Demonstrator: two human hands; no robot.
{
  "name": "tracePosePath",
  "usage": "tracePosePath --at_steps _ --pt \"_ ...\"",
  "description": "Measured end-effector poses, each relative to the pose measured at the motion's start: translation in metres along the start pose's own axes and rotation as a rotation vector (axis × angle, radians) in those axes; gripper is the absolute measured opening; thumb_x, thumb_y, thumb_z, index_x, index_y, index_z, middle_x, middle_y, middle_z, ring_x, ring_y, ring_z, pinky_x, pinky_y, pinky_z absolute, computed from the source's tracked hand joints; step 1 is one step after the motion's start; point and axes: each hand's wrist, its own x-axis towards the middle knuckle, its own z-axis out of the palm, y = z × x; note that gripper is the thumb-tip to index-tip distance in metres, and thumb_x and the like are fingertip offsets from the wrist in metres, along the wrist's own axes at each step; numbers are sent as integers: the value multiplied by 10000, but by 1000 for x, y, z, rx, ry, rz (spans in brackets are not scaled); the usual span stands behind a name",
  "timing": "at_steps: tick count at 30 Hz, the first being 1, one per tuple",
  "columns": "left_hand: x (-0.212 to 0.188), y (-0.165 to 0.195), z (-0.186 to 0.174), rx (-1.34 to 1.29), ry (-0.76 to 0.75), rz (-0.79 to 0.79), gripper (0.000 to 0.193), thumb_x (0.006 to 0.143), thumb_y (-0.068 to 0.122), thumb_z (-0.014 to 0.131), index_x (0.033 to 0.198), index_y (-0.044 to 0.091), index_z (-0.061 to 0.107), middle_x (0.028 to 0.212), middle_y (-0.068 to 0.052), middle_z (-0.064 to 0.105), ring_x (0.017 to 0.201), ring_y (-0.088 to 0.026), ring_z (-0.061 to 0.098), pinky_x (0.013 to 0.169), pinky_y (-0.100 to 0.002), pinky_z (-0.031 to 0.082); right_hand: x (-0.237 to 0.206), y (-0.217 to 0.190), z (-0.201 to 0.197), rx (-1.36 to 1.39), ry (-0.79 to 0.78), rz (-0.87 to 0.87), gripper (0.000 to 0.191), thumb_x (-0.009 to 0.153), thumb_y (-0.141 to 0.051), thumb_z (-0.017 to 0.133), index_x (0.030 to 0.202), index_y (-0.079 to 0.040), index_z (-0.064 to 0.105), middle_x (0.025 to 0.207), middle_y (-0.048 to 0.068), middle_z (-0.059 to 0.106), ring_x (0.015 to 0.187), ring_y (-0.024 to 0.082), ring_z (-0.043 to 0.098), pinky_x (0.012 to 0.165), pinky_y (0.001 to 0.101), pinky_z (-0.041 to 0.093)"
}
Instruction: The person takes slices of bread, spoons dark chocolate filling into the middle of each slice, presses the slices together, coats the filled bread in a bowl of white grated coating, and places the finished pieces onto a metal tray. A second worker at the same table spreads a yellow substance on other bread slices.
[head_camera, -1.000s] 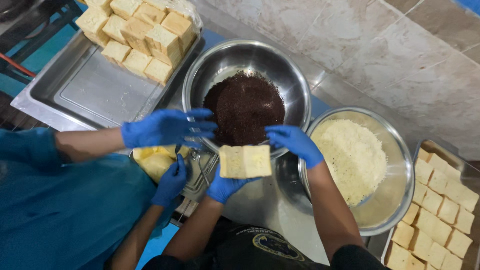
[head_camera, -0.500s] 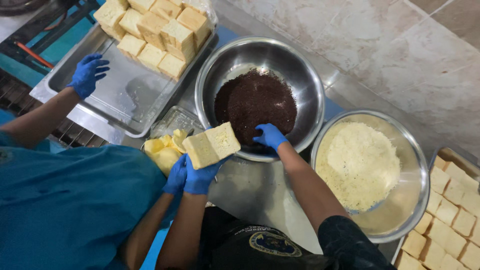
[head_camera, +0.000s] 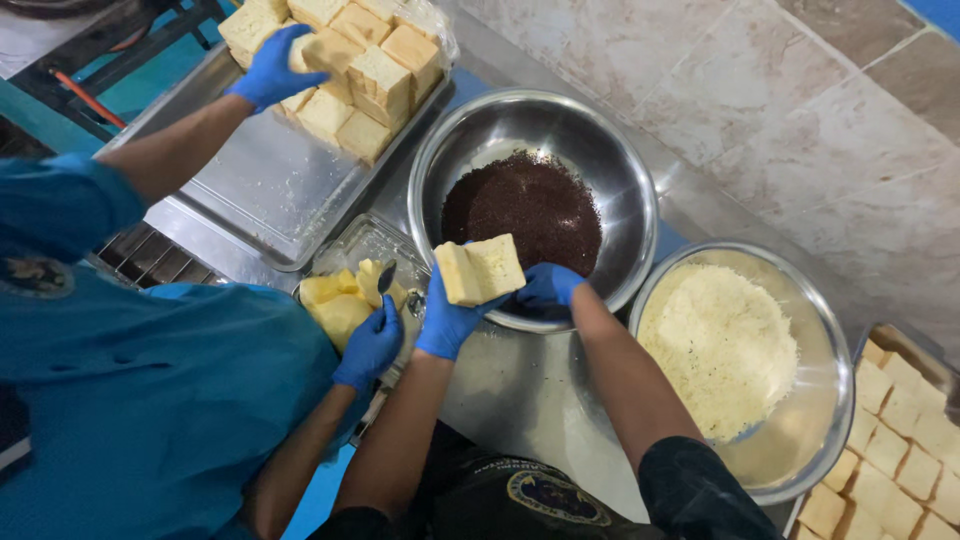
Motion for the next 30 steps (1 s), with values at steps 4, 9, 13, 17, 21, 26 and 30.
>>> tracePosePath --at_steps 4,9,13,17,21,26,30 --pt "15 -8 1 -100 71 -136 668 934 687 477 1350 171 557 1320 -112 640 1219 -341 639 960 -595 544 -20 -3 -41 168 25 147 278 865 -121 751 1125 -26 772 961 86 772 845 191 705 737 303 580" --pt "27 -22 0 -60 136 -196 750 925 766 414 1391 196 560 1340 -99 638 1217 -319 638 978 -571 536 -41 -34 -90 342 40 -84 280 836 -73 756 1101 17 753 1016 105 762 909 166 744 830 290 640" --pt "37 -31 3 -18 126 -191 791 906 787 397 1397 186 551 1328 -100 649 1208 -321 640 971 -591 520 -51 -70 -93 250 56 -182 258 849 -76 761 1089 20 762 1005 106 768 901 152 743 821 284 632" --pt "39 -34 8 3 111 -204 812 911 792 383 1411 174 548 1331 -103 648 1211 -325 641 966 -587 519 -54 -98 -84 59 118 -207 254 829 -83 770 1063 14 779 937 135 780 814 166 762 778 295 629" --pt "37 -33 12 33 114 -200 820 924 784 370 1422 159 553 1333 -108 652 1219 -319 646 976 -579 527 -58 -108 -82 -127 188 -213 255 813 -104 767 1049 -8 783 931 139 790 786 166 784 757 300 629" --pt "38 -32 17 36 144 -206 806 921 788 355 1414 175 533 1340 -114 630 1219 -330 630 970 -575 522 -58 -103 -78 -182 213 -198 254 827 -110 762 1062 -15 785 940 144 802 792 170 791 772 302 618" --pt "36 -29 20 16 126 -183 807 931 772 340 1425 163 527 1358 -129 631 1226 -340 637 978 -580 532 -53 -95 -77 -164 171 -202 271 844 -97 733 1102 -23 770 964 138 800 803 161 793 768 300 625"
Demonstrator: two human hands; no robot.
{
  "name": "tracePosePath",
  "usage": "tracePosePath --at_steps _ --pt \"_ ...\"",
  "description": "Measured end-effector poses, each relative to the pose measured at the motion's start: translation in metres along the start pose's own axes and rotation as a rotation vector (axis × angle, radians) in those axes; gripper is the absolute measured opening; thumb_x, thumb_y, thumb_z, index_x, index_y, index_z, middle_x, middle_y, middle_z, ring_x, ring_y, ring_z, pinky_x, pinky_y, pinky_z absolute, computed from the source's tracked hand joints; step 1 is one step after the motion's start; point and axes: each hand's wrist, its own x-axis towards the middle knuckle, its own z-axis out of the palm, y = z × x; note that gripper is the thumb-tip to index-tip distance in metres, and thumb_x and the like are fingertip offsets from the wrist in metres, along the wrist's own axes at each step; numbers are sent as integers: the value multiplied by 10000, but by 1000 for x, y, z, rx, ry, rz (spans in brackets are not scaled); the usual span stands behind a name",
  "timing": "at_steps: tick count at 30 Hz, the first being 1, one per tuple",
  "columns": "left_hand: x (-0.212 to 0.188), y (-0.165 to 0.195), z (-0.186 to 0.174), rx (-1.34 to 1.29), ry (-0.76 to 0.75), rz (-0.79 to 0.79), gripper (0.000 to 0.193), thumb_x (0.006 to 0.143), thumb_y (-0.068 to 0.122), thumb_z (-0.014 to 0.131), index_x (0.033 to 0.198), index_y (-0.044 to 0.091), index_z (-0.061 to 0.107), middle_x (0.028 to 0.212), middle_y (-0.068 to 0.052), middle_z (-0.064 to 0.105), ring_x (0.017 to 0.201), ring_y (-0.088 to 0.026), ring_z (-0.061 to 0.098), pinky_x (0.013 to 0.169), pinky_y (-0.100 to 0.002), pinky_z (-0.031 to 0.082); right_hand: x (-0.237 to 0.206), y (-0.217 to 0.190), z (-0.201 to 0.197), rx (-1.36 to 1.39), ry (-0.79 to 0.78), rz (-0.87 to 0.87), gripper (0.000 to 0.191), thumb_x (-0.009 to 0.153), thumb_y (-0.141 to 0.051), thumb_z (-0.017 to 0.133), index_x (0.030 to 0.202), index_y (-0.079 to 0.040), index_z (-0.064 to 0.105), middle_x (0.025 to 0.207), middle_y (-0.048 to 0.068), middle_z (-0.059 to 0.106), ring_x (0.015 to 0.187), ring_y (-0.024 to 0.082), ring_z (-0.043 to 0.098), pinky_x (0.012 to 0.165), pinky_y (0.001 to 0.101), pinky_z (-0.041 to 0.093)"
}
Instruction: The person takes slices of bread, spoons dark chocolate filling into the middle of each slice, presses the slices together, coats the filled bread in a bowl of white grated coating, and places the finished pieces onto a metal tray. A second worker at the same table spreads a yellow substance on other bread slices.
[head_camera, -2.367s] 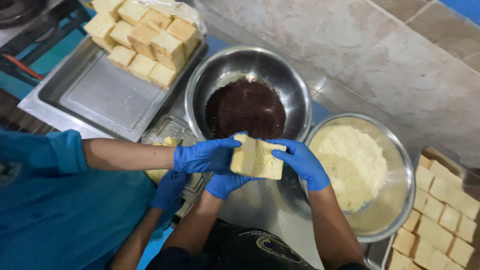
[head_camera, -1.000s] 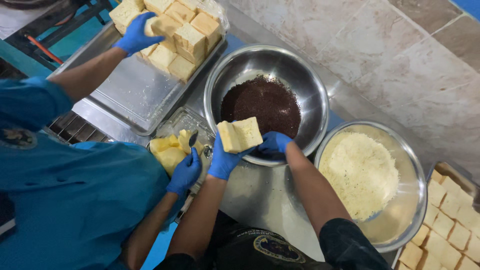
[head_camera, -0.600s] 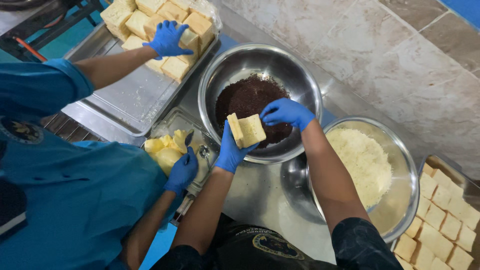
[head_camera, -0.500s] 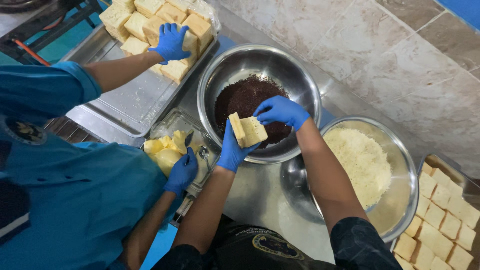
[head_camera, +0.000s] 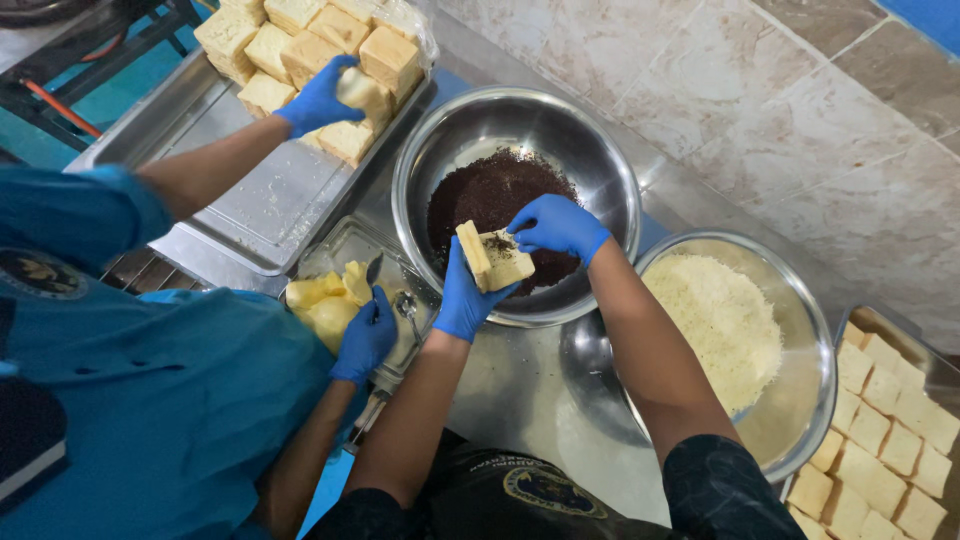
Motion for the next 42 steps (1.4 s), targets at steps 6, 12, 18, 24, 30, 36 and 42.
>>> tracePosePath --at_steps 6,12,18,24,30,36,42 --pt "1 0 -1 -24 -94 12 850 960 757 300 1438 95 537 1304 -164 643 1176 -342 647 966 -548 536 2 10 8 115 -58 -36 279 862 -60 697 1127 -4 762 1001 123 797 833 154 786 786 297 639" --pt "7 -1 -1 -262 -191 -8 869 1040 773 297 1450 43 527 1259 -166 617 1138 -324 640 1020 -552 560 -2 6 8 135 -119 -13 294 875 -63 696 1157 -3 747 999 136 802 837 147 783 796 289 628" --pt "4 1 1 5 -30 31 874 942 774 278 1399 86 564 1278 -168 655 1112 -331 698 959 -533 573 -4 10 9 55 -143 -43 322 865 -46 686 1179 -11 752 1015 137 804 856 145 779 824 285 611" --pt "8 1 0 -7 -2 18 856 950 776 322 1414 94 551 1293 -172 646 1132 -357 666 939 -557 555 -3 21 2 42 -128 -46 321 853 -25 670 1160 -43 760 1046 110 803 919 130 769 853 290 604" --pt "15 -2 -4 -25 -3 -7 871 937 789 291 1458 125 502 1366 -179 609 1224 -382 628 983 -603 532 -1 16 -4 33 -87 4 275 838 -15 710 1103 -26 780 1018 125 806 903 153 775 853 303 618" --pt "13 -3 -4 90 106 -6 807 929 773 268 1486 224 466 1417 -128 593 1287 -374 601 1043 -655 472 4 18 -12 -3 -32 44 289 879 12 649 1141 -29 763 1062 121 794 930 163 778 870 302 614" --pt "13 -3 -3 118 97 -4 811 913 776 274 1485 234 465 1425 -119 595 1279 -371 607 1033 -659 468 3 25 -10 94 -32 13 336 873 45 612 1170 -28 750 1096 118 787 960 142 763 878 300 620"
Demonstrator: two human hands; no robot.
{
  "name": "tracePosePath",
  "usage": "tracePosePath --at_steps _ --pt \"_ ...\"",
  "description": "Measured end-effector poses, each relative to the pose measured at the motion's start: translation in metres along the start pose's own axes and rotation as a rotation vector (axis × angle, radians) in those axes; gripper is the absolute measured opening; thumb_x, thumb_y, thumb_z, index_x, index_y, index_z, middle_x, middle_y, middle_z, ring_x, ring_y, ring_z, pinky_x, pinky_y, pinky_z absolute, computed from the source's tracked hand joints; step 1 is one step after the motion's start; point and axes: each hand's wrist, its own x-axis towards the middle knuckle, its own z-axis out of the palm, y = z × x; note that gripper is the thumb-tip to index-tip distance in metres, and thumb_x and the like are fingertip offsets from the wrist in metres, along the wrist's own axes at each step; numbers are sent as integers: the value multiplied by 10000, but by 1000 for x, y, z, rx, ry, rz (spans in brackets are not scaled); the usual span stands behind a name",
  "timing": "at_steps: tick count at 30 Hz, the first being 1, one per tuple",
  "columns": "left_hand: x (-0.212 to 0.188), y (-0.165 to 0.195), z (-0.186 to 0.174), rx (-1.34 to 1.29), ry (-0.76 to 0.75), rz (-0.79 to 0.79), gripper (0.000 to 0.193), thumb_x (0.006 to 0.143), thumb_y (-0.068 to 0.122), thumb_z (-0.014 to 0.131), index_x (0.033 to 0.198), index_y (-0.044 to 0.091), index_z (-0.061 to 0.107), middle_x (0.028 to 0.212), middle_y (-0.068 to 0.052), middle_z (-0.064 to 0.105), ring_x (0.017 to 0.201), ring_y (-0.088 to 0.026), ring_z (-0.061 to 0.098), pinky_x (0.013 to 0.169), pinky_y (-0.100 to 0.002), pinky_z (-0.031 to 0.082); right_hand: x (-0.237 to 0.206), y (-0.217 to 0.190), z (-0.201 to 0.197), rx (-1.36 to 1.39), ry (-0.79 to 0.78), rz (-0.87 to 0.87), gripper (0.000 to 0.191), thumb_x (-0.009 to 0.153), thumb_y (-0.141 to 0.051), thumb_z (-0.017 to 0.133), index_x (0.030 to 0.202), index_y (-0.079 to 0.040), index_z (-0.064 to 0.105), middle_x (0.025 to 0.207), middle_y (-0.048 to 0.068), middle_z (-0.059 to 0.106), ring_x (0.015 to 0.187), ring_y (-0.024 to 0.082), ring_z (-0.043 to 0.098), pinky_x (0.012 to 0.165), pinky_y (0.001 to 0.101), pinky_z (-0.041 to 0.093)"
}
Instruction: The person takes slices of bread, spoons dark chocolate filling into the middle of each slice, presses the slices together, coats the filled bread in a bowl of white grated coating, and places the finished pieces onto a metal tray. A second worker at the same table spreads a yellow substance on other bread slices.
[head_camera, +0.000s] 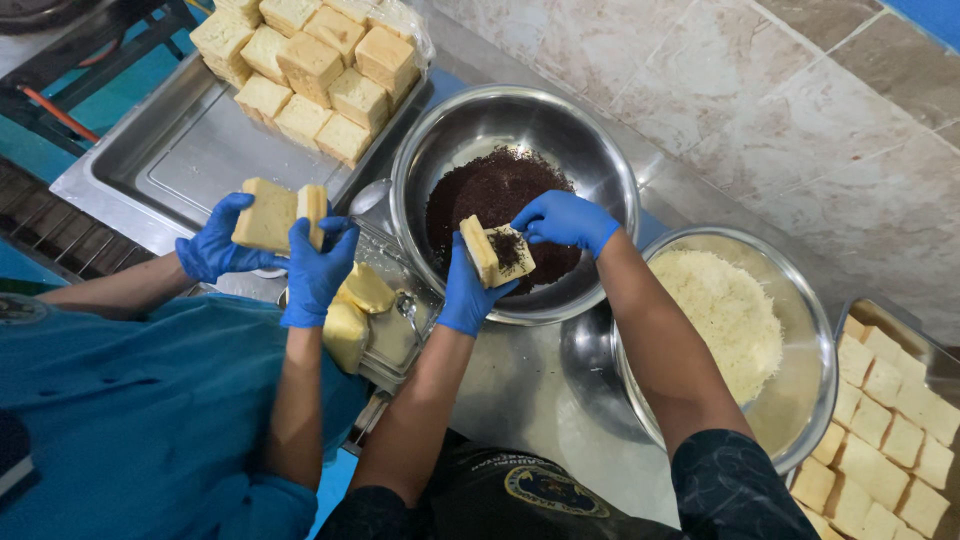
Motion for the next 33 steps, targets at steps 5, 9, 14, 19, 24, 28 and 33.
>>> tracePosePath --at_steps 5,9,14,19,24,28,33 --pt "4 -2 -1 -57 -61 13 818 936 776 297 1481 197 487 1413 -155 600 1253 -386 626 1031 -662 484 -5 -1 2 -136 -25 55 339 845 23 645 1146 -66 772 1018 115 801 871 166 769 820 316 616" --pt "6 -2 -2 -69 -53 -30 823 921 784 287 1464 202 496 1403 -154 605 1234 -397 625 1001 -664 472 -6 -13 6 -229 -1 -20 307 822 -2 685 1101 -77 790 976 107 804 843 166 773 794 315 612" --pt "4 0 -3 -70 -49 -33 835 904 797 305 1451 198 503 1419 -148 591 1257 -401 610 1013 -675 469 -4 -27 10 -299 63 -215 341 806 -15 700 1130 -84 784 1023 130 791 881 197 764 827 341 586" --pt "0 18 -17 -120 -69 -3 823 900 790 356 1449 195 508 1427 -126 585 1261 -394 598 1026 -674 444 -2 4 5 41 246 88 360 833 -96 676 1182 -132 758 1077 120 789 906 240 756 826 368 624" --pt "0 39 -26 -160 -61 34 764 898 758 399 1424 217 518 1425 -96 587 1284 -382 595 1032 -665 470 13 52 72 -376 99 54 437 737 -160 797 1173 -164 786 1120 131 773 993 276 747 907 378 584" --pt "-2 43 -23 -168 -72 94 752 918 762 413 1396 193 533 1394 -111 594 1266 -384 598 987 -658 508 21 61 115 -225 108 60 529 687 -222 885 1189 -164 729 1129 138 744 1001 311 720 896 391 566" --pt "-6 39 -23 -133 -45 91 726 929 739 417 1401 199 526 1406 -109 588 1295 -381 586 1003 -661 505 30 55 129 -437 -15 33 331 755 -241 839 1073 -150 813 1090 120 779 983 276 751 890 365 583"
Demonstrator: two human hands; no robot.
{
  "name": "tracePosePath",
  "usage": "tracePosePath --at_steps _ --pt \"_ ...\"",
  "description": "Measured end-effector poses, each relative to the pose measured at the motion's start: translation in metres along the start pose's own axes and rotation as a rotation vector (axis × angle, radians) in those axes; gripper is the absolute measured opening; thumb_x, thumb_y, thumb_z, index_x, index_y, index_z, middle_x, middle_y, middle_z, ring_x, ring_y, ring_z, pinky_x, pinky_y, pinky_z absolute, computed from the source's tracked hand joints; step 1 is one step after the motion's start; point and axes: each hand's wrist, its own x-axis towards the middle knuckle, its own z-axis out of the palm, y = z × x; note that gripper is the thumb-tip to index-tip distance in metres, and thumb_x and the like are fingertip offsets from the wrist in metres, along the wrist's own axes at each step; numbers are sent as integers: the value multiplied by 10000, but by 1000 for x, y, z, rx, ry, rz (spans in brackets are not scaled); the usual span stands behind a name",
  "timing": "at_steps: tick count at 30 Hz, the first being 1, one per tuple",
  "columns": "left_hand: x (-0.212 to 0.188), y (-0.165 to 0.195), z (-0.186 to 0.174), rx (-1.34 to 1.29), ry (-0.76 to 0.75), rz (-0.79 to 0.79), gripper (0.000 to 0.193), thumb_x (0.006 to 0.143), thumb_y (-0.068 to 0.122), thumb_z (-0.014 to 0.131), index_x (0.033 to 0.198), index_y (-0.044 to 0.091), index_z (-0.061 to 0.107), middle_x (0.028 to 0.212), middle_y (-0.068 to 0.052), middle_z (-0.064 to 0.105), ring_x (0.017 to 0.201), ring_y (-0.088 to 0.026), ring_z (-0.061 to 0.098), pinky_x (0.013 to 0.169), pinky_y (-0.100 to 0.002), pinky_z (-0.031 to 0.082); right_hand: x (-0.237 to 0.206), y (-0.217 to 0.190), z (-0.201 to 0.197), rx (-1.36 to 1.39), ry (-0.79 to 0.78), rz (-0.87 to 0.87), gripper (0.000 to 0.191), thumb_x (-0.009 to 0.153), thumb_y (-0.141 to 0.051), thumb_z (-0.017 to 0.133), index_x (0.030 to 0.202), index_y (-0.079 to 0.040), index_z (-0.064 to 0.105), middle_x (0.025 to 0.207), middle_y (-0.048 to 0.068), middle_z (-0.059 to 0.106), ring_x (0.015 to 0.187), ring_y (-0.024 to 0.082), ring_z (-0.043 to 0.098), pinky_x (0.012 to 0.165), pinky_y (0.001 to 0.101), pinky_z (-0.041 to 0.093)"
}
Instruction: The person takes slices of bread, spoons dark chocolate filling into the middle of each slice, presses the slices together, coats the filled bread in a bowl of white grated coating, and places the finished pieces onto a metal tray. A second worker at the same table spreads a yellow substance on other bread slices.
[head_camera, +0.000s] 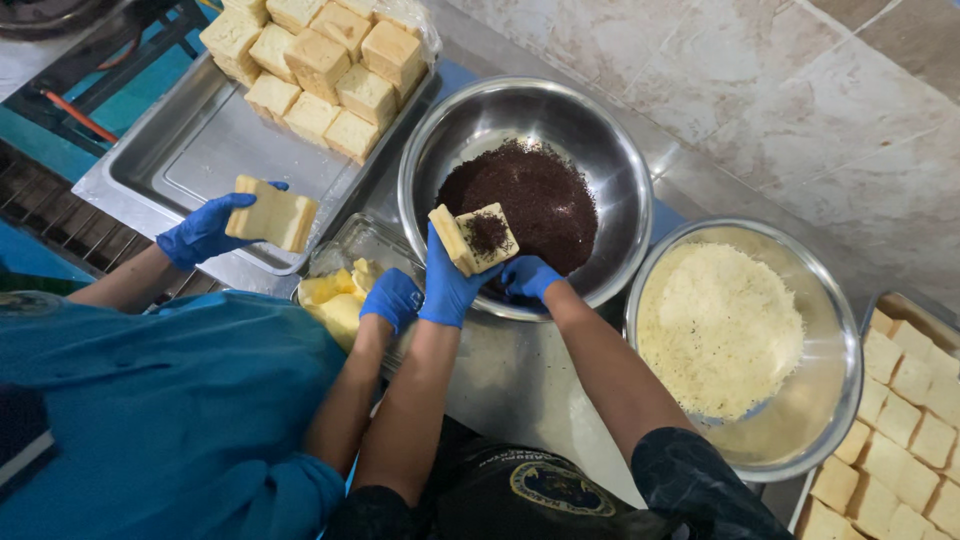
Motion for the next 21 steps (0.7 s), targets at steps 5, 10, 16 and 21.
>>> tracePosePath --at_steps 5,10,16,21 --pt "3 -5 -4 -6 5 -26 708 917 730 385 1413 240 509 1444 -90 554 1347 -388 539 1035 -679 455 -17 15 -25 331 -123 23 258 773 -224 855 1006 -114 829 984 127 808 865 252 746 833 353 583" --pt "6 -11 -3 55 34 -42 787 904 782 341 1410 211 533 1421 -111 585 1286 -390 578 994 -646 475 -32 17 -99 692 -77 113 218 824 -68 763 1039 -42 784 985 97 790 835 158 769 772 282 641" --pt "8 -23 11 87 -31 -80 829 901 810 333 1405 186 542 1367 -134 622 1201 -379 644 949 -636 521 -28 -27 -149 469 25 -81 232 831 -93 766 1052 -31 794 953 110 798 834 151 768 780 295 623" --pt "4 -25 19 128 -8 -63 820 896 821 323 1372 193 551 1353 -158 631 1201 -387 652 945 -645 533 -17 -51 -146 142 181 -191 269 767 -77 781 1032 -53 816 947 124 790 816 167 755 774 319 592"
